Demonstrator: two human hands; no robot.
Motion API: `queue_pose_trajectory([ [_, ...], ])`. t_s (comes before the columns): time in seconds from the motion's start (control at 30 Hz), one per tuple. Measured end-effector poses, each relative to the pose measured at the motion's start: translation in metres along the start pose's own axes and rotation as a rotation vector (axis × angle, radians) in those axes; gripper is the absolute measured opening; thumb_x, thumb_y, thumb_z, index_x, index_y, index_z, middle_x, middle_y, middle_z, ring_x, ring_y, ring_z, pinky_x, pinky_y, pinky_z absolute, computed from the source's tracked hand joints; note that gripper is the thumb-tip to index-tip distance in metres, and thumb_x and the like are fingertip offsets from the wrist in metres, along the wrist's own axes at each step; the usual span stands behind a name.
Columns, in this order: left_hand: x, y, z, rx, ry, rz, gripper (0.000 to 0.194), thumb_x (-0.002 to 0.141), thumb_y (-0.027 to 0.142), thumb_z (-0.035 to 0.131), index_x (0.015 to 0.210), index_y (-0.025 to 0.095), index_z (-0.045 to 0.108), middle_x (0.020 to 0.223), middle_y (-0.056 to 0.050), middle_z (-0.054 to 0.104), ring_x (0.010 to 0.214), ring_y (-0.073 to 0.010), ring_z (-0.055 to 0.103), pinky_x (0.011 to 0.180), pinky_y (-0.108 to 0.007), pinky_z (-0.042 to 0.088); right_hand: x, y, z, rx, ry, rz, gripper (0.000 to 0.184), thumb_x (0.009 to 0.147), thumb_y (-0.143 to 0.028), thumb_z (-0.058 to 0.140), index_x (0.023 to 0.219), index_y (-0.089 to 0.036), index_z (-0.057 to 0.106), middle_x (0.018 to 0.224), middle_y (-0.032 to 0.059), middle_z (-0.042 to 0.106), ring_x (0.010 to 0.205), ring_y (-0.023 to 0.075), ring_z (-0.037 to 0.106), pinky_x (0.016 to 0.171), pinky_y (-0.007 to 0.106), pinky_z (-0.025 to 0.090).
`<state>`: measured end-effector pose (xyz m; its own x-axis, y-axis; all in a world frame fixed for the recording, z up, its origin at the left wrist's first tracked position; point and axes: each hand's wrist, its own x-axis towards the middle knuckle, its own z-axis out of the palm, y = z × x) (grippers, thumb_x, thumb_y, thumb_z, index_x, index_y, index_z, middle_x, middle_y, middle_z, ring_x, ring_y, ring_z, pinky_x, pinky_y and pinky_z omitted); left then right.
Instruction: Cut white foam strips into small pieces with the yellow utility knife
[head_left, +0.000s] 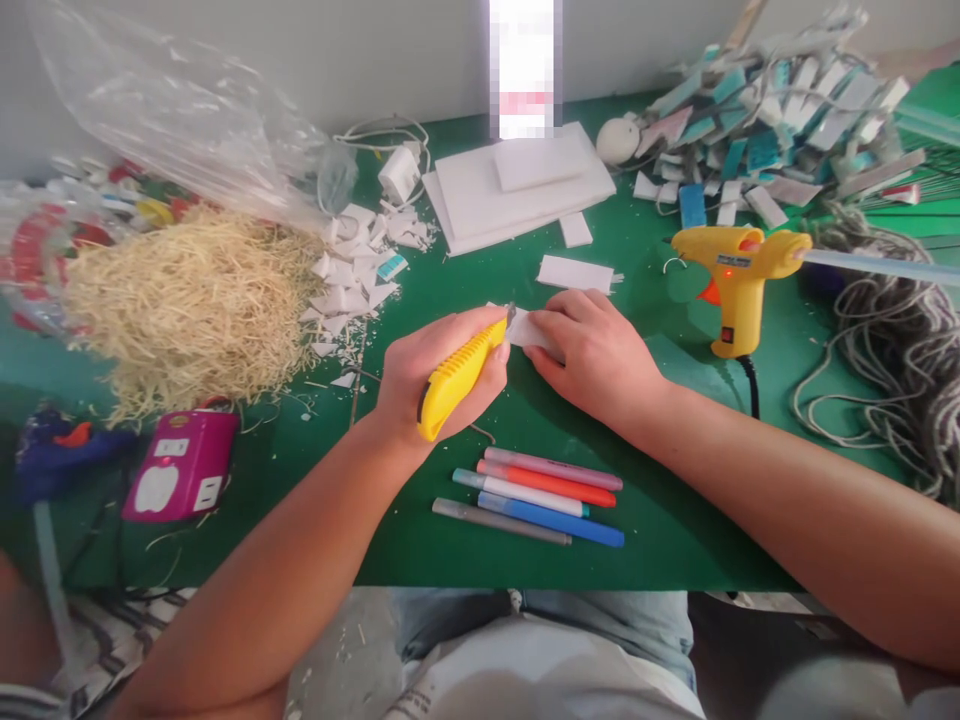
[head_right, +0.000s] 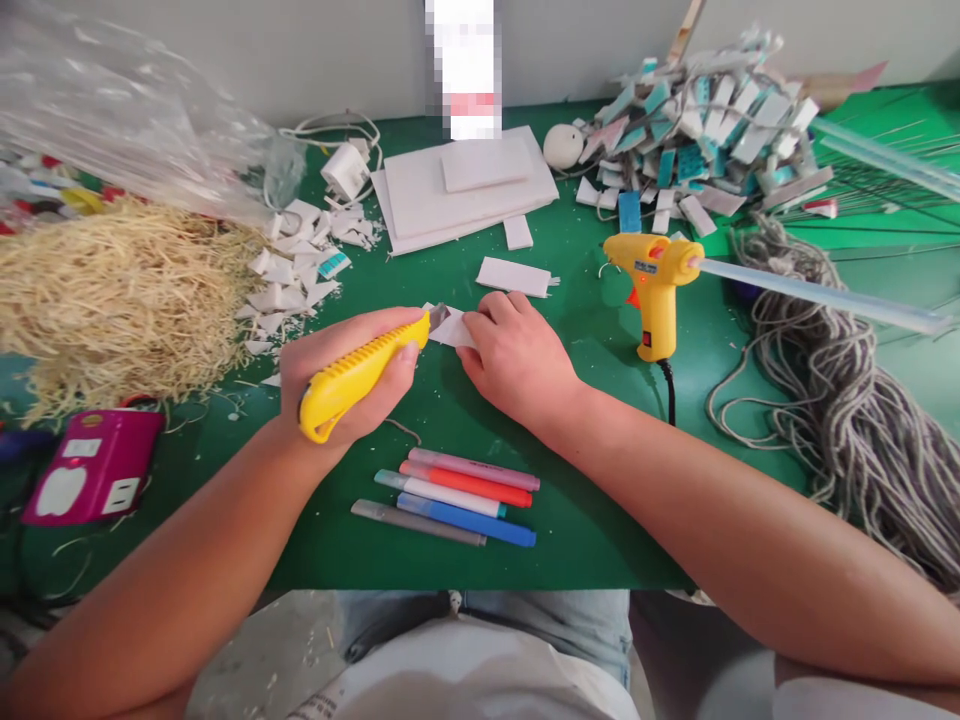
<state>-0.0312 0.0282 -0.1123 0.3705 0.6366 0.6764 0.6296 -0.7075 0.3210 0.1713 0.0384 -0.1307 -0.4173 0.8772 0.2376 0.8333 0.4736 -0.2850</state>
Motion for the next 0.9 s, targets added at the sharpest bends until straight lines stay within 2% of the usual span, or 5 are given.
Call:
queue_pose_trajectory([
  [0.13, -0.0014, -0.0028, 0.0024, -0.002, -0.057, -0.071, 0.022, 0.095, 0.026, 0.059, 0.109, 0.017, 0.074, 0.105, -0.005, 0.081, 0.086, -0.0166, 0.078, 0.086, -0.023, 0.064, -0.0012, 0.0023, 0.0007, 0.034, 0.055, -0.02, 0.039, 0.091, -0.023, 0.057, 0.127, -0.011, 0.068, 0.111, 0.0174, 0.069, 0.103, 0.0318, 0.059, 0.091, 0.048, 0.054],
  [0.2, -0.0017, -0.0037, 0.0027, 0.002, -0.063, -0.077, 0.023, 0.095, 0.027, 0.059, 0.109, 0.017, 0.074, 0.106, -0.005, 0.081, 0.088, -0.017, 0.078, 0.086, -0.023, 0.064, -0.0021, 0.0029, 0.0011, 0.053, 0.066, -0.017, 0.042, 0.09, -0.023, 0.057, 0.13, -0.012, 0.066, 0.113, 0.018, 0.069, 0.105, 0.0327, 0.06, 0.092, 0.05, 0.053],
  [0.5, -0.0017, -0.0043, 0.0015, -0.015, -0.068, -0.058, 0.022, 0.096, 0.026, 0.061, 0.11, 0.015, 0.074, 0.107, -0.006, 0.081, 0.089, -0.0163, 0.079, 0.088, -0.021, 0.063, -0.0033, 0.0039, 0.0042, 0.098, 0.11, -0.025, 0.043, 0.091, -0.024, 0.055, 0.132, -0.014, 0.063, 0.117, 0.0173, 0.069, 0.107, 0.0323, 0.062, 0.094, 0.051, 0.055],
  [0.67, -0.0027, -0.0057, 0.0026, -0.002, -0.091, -0.096, 0.025, 0.097, 0.03, 0.06, 0.114, 0.016, 0.073, 0.11, -0.006, 0.08, 0.093, -0.0176, 0.079, 0.09, -0.024, 0.064, -0.0026, 0.005, 0.0051, 0.106, 0.086, -0.021, 0.041, 0.091, -0.024, 0.056, 0.129, -0.012, 0.065, 0.116, 0.0188, 0.067, 0.107, 0.0336, 0.06, 0.095, 0.055, 0.054],
  [0.9, -0.0024, -0.0057, 0.0035, -0.012, -0.089, -0.065, 0.024, 0.097, 0.029, 0.061, 0.114, 0.016, 0.072, 0.11, -0.006, 0.08, 0.091, -0.017, 0.078, 0.09, -0.023, 0.063, -0.002, 0.0046, 0.004, 0.079, 0.063, -0.037, 0.041, 0.093, -0.025, 0.054, 0.128, -0.01, 0.068, 0.112, 0.0182, 0.066, 0.104, 0.0321, 0.059, 0.093, 0.052, 0.054],
])
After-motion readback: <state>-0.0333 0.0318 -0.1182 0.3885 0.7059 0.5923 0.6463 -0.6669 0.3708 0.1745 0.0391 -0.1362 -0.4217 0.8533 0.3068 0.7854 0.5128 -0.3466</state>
